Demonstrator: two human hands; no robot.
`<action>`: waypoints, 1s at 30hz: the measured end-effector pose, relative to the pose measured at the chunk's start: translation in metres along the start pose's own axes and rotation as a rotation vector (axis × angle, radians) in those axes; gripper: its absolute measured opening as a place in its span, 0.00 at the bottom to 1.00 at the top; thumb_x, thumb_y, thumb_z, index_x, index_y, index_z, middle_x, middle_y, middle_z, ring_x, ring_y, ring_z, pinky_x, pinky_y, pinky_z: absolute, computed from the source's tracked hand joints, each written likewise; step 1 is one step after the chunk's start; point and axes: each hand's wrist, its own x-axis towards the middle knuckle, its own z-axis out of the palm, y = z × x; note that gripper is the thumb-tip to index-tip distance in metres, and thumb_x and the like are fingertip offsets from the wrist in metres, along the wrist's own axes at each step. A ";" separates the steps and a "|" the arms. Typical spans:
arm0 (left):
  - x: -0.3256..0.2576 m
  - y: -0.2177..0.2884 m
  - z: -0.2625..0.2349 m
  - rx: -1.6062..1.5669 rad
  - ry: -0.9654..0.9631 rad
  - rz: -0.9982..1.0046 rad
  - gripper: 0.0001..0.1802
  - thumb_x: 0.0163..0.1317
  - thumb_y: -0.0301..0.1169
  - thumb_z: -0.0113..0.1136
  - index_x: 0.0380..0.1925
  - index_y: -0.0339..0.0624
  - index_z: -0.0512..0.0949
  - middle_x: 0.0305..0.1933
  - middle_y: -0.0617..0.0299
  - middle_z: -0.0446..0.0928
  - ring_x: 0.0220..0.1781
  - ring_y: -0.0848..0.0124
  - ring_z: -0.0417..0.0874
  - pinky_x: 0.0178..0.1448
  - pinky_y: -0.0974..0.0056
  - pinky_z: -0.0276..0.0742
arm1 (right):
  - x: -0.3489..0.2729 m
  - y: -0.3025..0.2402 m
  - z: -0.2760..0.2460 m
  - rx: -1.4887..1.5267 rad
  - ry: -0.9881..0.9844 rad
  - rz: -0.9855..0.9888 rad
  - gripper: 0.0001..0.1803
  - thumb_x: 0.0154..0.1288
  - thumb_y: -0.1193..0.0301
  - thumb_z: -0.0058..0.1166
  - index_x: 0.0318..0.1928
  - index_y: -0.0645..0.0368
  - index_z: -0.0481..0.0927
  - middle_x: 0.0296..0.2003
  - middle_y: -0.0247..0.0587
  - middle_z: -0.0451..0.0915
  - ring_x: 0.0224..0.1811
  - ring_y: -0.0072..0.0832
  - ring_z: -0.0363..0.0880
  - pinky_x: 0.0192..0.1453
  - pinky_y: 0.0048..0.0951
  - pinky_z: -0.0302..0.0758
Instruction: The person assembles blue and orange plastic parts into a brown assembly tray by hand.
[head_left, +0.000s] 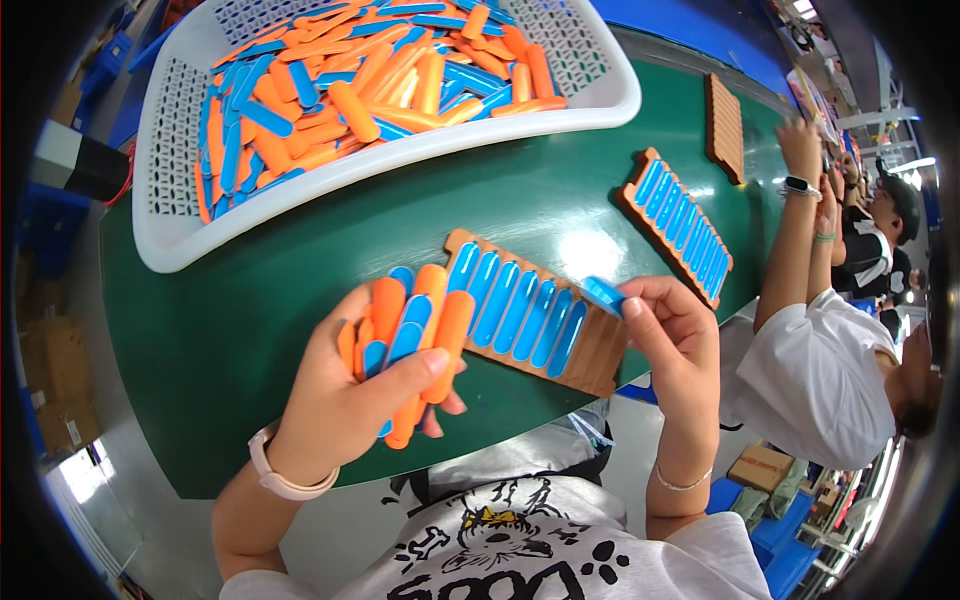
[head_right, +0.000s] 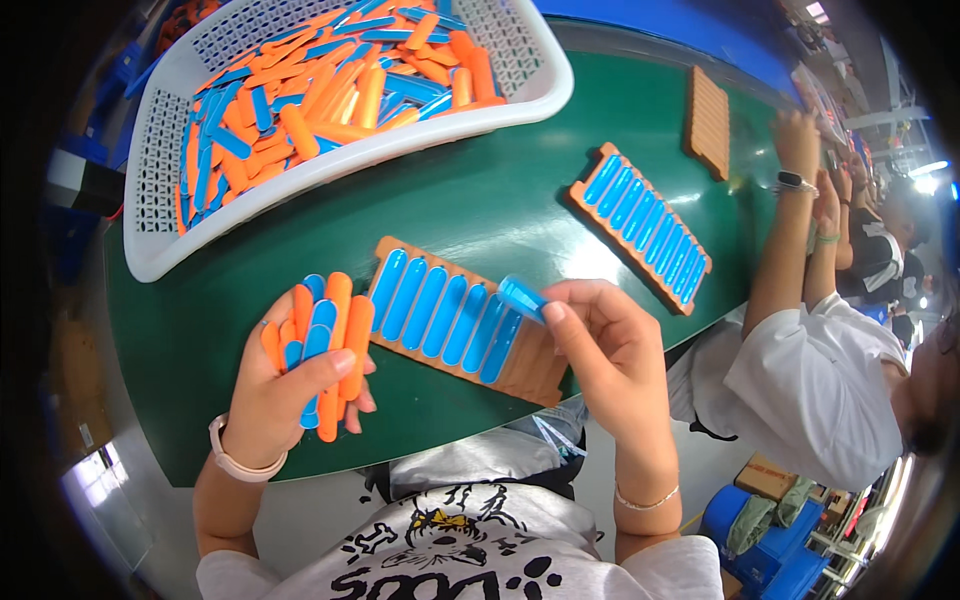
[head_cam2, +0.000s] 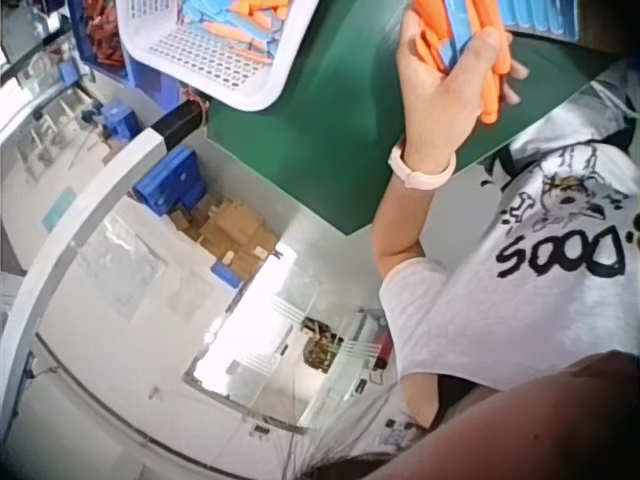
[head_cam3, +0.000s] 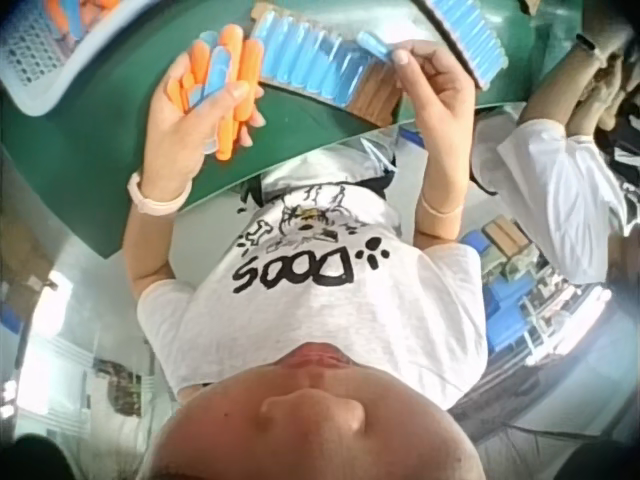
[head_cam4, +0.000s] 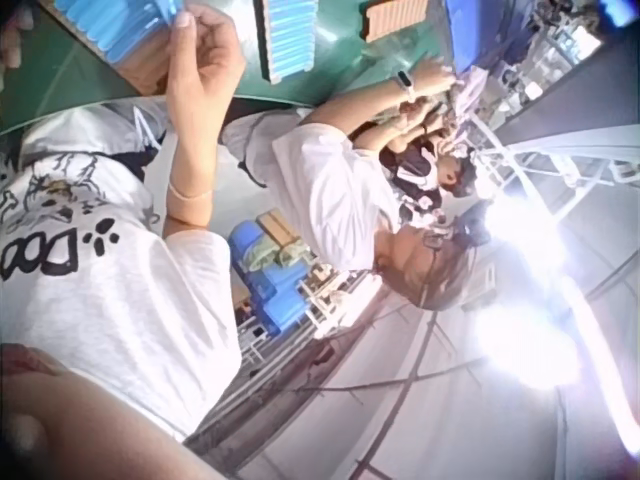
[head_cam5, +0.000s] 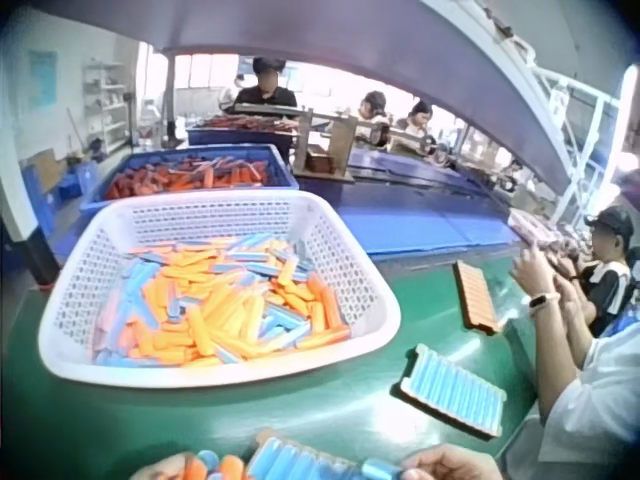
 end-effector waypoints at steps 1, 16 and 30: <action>0.001 -0.001 -0.001 0.011 0.022 0.010 0.19 0.60 0.25 0.59 0.48 0.33 0.65 0.35 0.51 0.78 0.29 0.66 0.84 0.25 0.67 0.81 | 0.000 0.003 -0.005 -0.004 0.011 -0.001 0.07 0.65 0.75 0.56 0.42 0.66 0.79 0.32 0.30 0.79 0.31 0.12 0.71 0.34 0.15 0.67; 0.006 -0.002 0.000 0.042 0.033 0.009 0.16 0.61 0.26 0.59 0.46 0.35 0.66 0.34 0.54 0.77 0.29 0.67 0.84 0.24 0.67 0.80 | 0.018 0.015 -0.011 -0.637 -0.083 -0.210 0.17 0.45 0.70 0.73 0.33 0.62 0.79 0.25 0.28 0.69 0.27 0.17 0.65 0.30 0.23 0.65; 0.006 -0.001 0.001 0.022 0.013 -0.010 0.17 0.60 0.26 0.59 0.46 0.33 0.66 0.33 0.54 0.77 0.29 0.67 0.84 0.24 0.67 0.80 | 0.022 0.025 -0.040 0.601 -0.109 -0.116 0.19 0.72 0.71 0.45 0.60 0.65 0.68 0.33 0.35 0.74 0.34 0.18 0.71 0.34 0.28 0.78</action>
